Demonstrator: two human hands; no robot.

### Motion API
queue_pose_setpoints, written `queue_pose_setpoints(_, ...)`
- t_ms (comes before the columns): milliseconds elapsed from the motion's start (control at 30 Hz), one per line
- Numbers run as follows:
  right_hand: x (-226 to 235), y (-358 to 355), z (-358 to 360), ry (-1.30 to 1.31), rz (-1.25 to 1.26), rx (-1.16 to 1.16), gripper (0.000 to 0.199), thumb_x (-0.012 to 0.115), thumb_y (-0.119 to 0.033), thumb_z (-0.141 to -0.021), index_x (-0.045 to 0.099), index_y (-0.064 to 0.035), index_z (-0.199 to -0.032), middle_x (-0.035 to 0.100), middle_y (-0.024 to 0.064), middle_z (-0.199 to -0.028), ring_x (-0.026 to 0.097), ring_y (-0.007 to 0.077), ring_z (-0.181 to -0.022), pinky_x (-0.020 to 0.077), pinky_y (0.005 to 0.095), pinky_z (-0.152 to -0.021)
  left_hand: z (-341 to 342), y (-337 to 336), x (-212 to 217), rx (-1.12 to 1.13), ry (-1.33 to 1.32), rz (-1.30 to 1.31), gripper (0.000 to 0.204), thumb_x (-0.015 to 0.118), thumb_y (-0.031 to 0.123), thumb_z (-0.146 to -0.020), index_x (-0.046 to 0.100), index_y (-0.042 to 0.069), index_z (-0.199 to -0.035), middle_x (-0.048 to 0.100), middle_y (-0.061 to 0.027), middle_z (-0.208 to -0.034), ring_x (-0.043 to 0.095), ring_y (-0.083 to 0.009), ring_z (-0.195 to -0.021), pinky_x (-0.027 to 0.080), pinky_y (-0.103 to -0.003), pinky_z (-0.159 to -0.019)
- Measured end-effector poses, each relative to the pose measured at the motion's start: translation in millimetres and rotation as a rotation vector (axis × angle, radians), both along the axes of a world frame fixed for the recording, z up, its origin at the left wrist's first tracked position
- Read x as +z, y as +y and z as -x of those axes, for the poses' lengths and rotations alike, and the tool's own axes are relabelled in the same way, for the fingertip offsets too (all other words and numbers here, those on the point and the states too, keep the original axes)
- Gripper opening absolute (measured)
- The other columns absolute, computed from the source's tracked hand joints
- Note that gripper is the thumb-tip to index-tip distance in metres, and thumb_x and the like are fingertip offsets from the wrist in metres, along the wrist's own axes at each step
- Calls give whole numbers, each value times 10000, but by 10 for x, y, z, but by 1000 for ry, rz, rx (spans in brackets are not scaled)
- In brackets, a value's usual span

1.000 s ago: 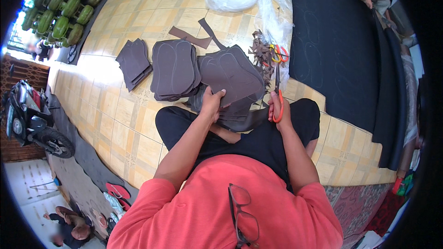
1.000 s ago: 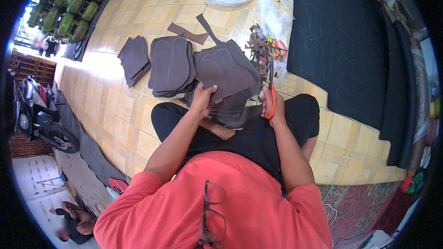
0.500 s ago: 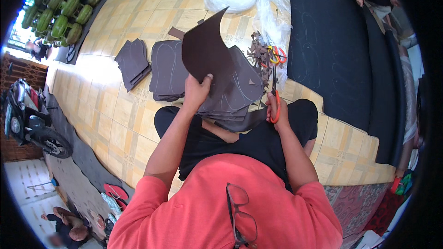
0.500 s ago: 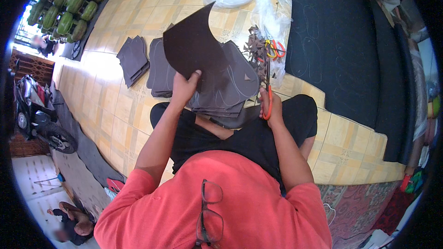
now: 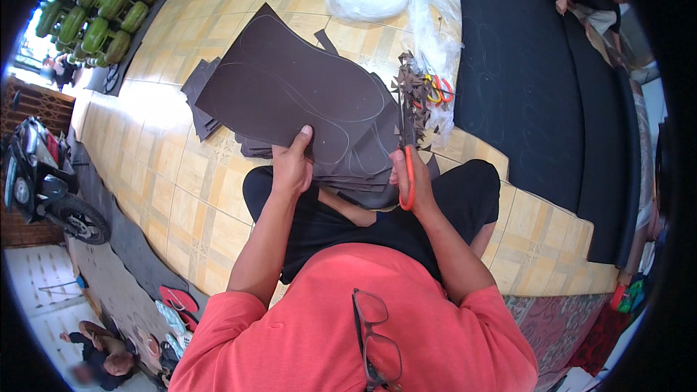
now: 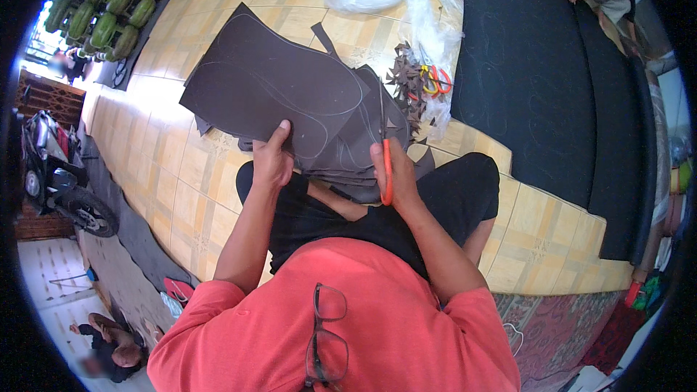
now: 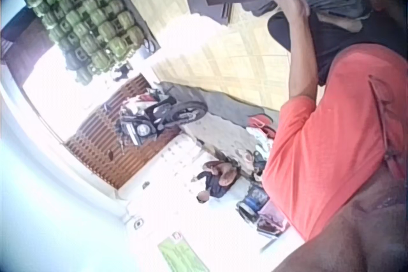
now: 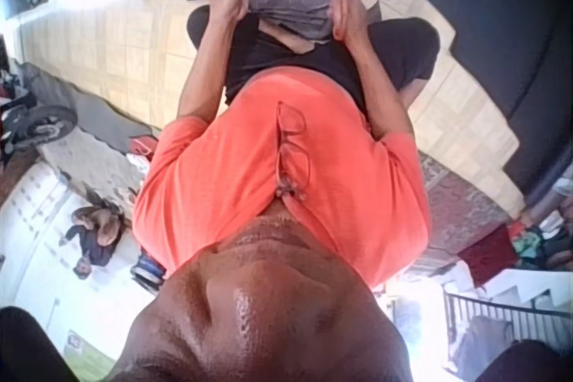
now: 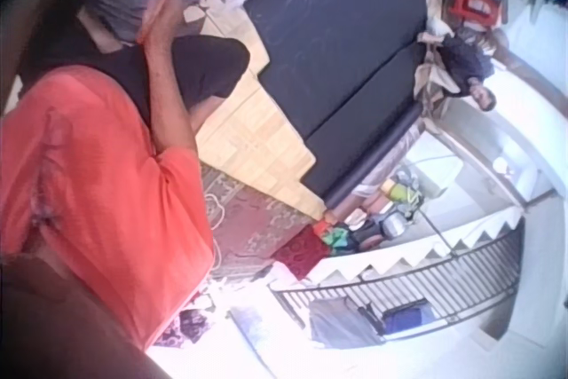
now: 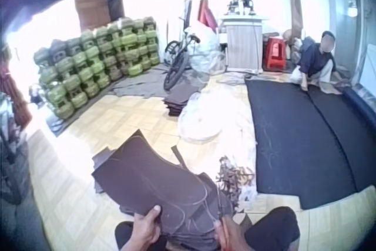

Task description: The person sits on the floor and uses red-handled scissors to cut dark brown material into shoe insole shapes. They repeatedly pick up a stack of material, cut along a pre-drawn outline, and place the finished pieces into a pile.

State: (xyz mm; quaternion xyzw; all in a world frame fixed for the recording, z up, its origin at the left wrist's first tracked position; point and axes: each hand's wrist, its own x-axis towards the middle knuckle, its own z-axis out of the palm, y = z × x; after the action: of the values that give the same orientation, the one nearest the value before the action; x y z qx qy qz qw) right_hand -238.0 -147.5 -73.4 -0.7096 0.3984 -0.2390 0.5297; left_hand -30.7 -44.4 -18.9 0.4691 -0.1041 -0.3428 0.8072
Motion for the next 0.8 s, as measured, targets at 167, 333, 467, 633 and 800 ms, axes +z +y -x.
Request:
queue_pose_setpoints(167, 185, -13, -190, -24, 156, 59, 374, 435, -362, -1019, 536, -3, -1040, 525, 60, -762, 554, 139, -635, 487, 286, -587, 18, 89, 75, -27, 2, 23, 518, 599, -5, -907, 385, 51, -1376, 488, -105, -1331, 489, -250, -1232, 415, -401, -1047)
queue_pose_setpoints(333, 364, 10, -265, -161, 109, 20, 315, 543, -296, -983, 516, 9, -908, 578, 194, -781, 583, 352, -732, 459, 402, -695, 36, 112, 75, -43, 17, 24, 547, 608, 7, -908, 364, 68, -1394, 481, -108, -1346, 484, -256, -1246, 403, -406, -1066)
queue_pose_setpoints(467, 388, 13, -258, -157, 118, 27, 333, 536, -314, -982, 510, 6, -897, 572, 189, -773, 575, 348, -710, 451, 410, -679, 67, 115, 95, -29, 15, 42, 520, 579, -12, -917, 366, 48, -1388, 484, -114, -1324, 500, -245, -1218, 427, -389, -1043)
queue_pose_setpoints(633, 312, -39, -157, -84, 135, 124, 420, 424, -415, -1011, 529, -24, -901, 465, -1, -598, 455, 75, -454, 386, 239, -430, 5, 129, 137, -24, 24, 17, 508, 575, -7, -920, 373, 28, -1385, 491, -115, -1320, 505, -238, -1208, 424, -379, -1039)
queue_pose_setpoints(800, 513, 47, -43, -69, -113, 161, 471, 417, -445, -1011, 533, -19, -844, 439, -3, -544, 427, 78, -389, 357, 246, -367, -208, 162, 98, -19, -57, -26, 459, 596, 20, -910, 439, 6, -1341, 533, -113, -1284, 527, -232, -1177, 447, -369, -994)
